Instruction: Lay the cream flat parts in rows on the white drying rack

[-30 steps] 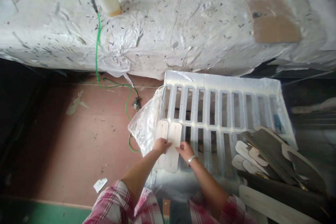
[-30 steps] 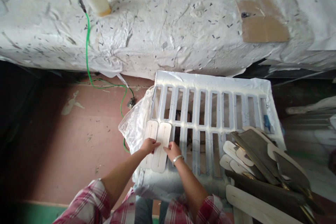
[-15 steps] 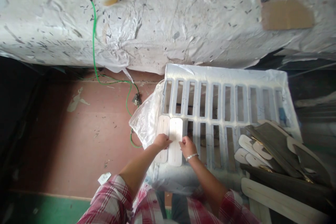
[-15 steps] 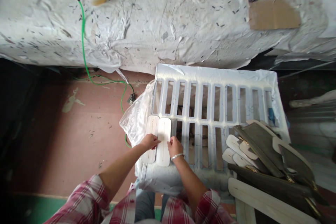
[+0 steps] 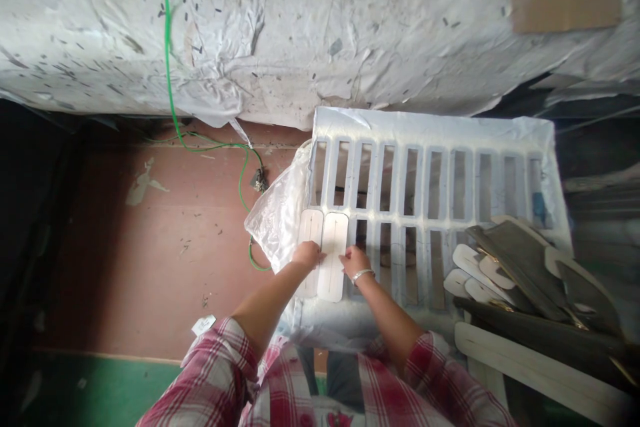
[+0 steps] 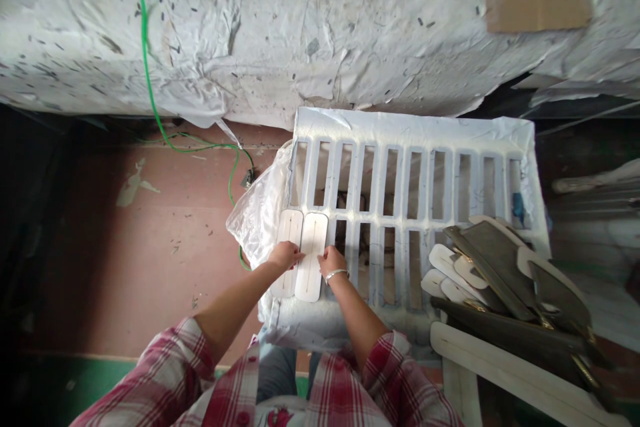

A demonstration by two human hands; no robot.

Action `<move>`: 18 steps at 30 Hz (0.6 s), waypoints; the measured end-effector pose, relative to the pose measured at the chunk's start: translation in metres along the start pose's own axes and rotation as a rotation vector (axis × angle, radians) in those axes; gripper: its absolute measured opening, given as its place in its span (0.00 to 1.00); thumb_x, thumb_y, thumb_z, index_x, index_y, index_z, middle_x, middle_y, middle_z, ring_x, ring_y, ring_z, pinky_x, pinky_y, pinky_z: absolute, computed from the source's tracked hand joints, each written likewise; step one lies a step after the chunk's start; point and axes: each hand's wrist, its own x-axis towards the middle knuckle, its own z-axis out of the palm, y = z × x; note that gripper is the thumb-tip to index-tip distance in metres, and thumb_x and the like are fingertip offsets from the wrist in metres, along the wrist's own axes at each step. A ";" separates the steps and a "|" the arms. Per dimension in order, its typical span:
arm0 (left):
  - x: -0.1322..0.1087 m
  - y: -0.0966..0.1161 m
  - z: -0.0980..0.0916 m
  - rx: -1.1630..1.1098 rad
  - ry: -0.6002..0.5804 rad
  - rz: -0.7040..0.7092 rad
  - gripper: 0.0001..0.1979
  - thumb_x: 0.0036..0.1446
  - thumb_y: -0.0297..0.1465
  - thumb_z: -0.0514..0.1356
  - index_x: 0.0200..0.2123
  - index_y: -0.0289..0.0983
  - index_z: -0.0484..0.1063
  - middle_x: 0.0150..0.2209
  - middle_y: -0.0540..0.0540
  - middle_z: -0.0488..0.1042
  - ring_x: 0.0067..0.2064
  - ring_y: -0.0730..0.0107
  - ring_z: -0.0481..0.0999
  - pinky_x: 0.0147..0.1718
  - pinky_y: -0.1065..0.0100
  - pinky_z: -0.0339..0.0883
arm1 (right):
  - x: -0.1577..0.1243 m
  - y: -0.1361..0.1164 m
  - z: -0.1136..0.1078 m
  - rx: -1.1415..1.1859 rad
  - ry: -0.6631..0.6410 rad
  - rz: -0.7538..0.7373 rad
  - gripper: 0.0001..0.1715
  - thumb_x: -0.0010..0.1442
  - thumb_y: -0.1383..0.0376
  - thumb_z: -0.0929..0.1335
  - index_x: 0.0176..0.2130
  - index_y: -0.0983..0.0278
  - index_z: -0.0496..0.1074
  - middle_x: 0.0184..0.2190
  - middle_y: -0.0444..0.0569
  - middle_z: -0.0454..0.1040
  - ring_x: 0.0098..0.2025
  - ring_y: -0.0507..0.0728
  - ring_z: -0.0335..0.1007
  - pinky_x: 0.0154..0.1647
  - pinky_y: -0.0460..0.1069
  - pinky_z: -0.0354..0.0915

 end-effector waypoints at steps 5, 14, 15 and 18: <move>-0.013 -0.007 -0.010 0.139 0.183 0.166 0.13 0.60 0.37 0.55 0.38 0.34 0.74 0.38 0.41 0.75 0.41 0.63 0.74 0.41 0.66 0.66 | -0.004 0.004 -0.001 -0.048 0.009 -0.087 0.04 0.59 0.67 0.67 0.34 0.64 0.64 0.31 0.44 0.73 0.25 0.48 0.68 0.26 0.42 0.60; -0.006 -0.007 -0.010 0.667 0.296 0.644 0.41 0.54 0.42 0.62 0.66 0.34 0.50 0.68 0.42 0.45 0.68 0.53 0.43 0.64 0.48 0.40 | -0.008 -0.006 -0.004 -0.258 0.028 -0.151 0.04 0.60 0.68 0.66 0.38 0.66 0.68 0.36 0.52 0.76 0.38 0.54 0.71 0.37 0.46 0.58; -0.002 -0.006 -0.007 0.713 0.262 0.647 0.43 0.54 0.43 0.62 0.66 0.33 0.48 0.68 0.42 0.42 0.68 0.54 0.41 0.64 0.47 0.38 | -0.007 -0.008 -0.004 -0.281 0.023 -0.150 0.05 0.60 0.67 0.66 0.39 0.67 0.68 0.38 0.53 0.76 0.40 0.55 0.72 0.38 0.46 0.59; 0.005 -0.005 -0.001 0.803 0.208 0.625 0.46 0.53 0.47 0.61 0.67 0.33 0.45 0.68 0.44 0.37 0.69 0.55 0.40 0.65 0.45 0.34 | -0.004 -0.012 -0.006 -0.333 0.000 -0.143 0.10 0.60 0.68 0.66 0.43 0.70 0.69 0.42 0.59 0.75 0.44 0.58 0.72 0.40 0.48 0.61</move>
